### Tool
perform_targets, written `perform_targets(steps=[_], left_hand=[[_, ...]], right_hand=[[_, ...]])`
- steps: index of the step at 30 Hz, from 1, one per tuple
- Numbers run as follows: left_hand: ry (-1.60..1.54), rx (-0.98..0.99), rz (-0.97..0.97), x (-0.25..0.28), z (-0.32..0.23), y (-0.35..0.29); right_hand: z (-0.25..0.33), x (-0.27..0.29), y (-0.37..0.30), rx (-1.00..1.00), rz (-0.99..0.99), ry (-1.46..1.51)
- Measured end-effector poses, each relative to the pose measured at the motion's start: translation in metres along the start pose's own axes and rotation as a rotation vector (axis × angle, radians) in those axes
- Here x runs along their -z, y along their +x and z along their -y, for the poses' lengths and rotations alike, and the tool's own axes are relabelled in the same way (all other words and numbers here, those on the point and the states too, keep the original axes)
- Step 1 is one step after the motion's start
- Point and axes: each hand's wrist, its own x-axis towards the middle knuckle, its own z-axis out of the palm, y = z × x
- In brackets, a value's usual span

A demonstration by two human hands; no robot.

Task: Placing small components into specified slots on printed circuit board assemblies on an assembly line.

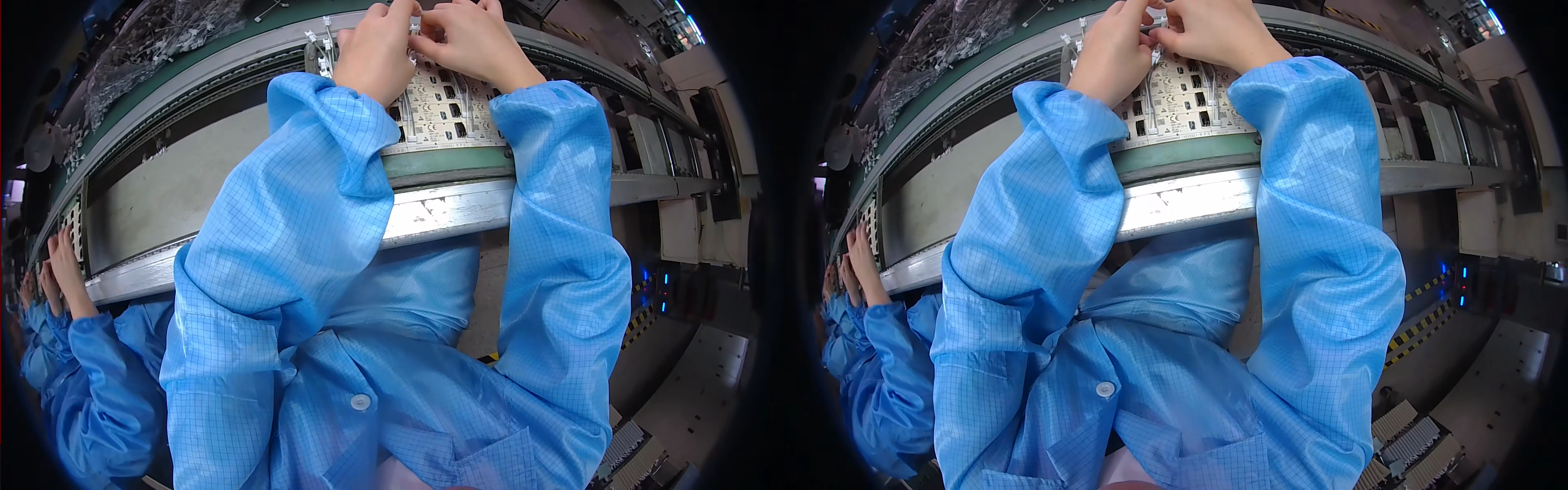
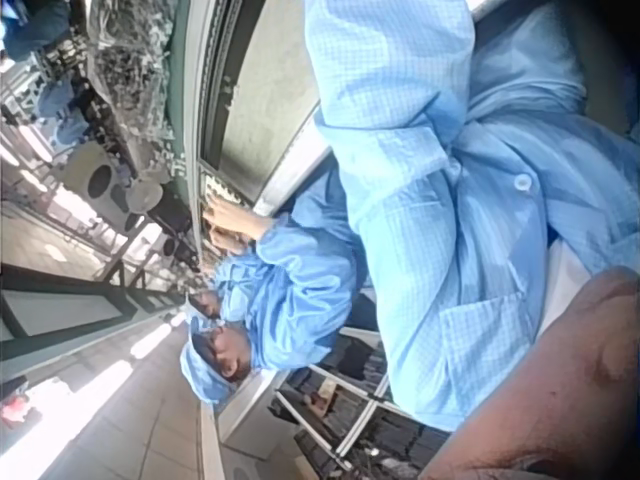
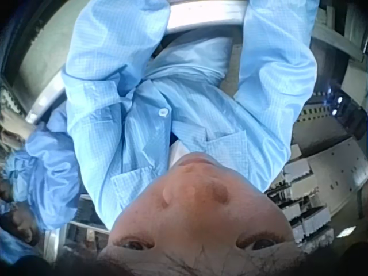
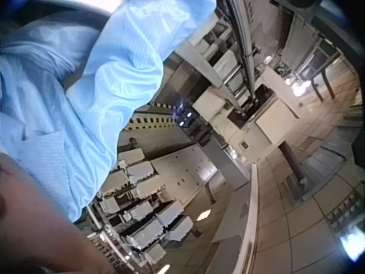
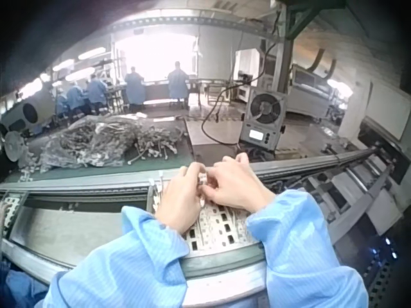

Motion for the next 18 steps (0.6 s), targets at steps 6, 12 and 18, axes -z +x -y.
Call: perform_targets(steps=[6, 12, 18], left_hand=[[-0.030, -0.002, 0.045, 0.001, -0.003, 0.002], [0.026, 0.084, -0.019, -0.018, 0.034, -0.001], [0.067, 0.165, 0.013, -0.009, 0.001, 0.000]], right_hand=[[0.018, 0.006, -0.004, -0.345, 0.094, 0.115], [0.026, 0.009, 0.004, -0.390, 0.050, 0.358], [0.006, 0.006, -0.004, -0.330, -0.018, 0.398]])
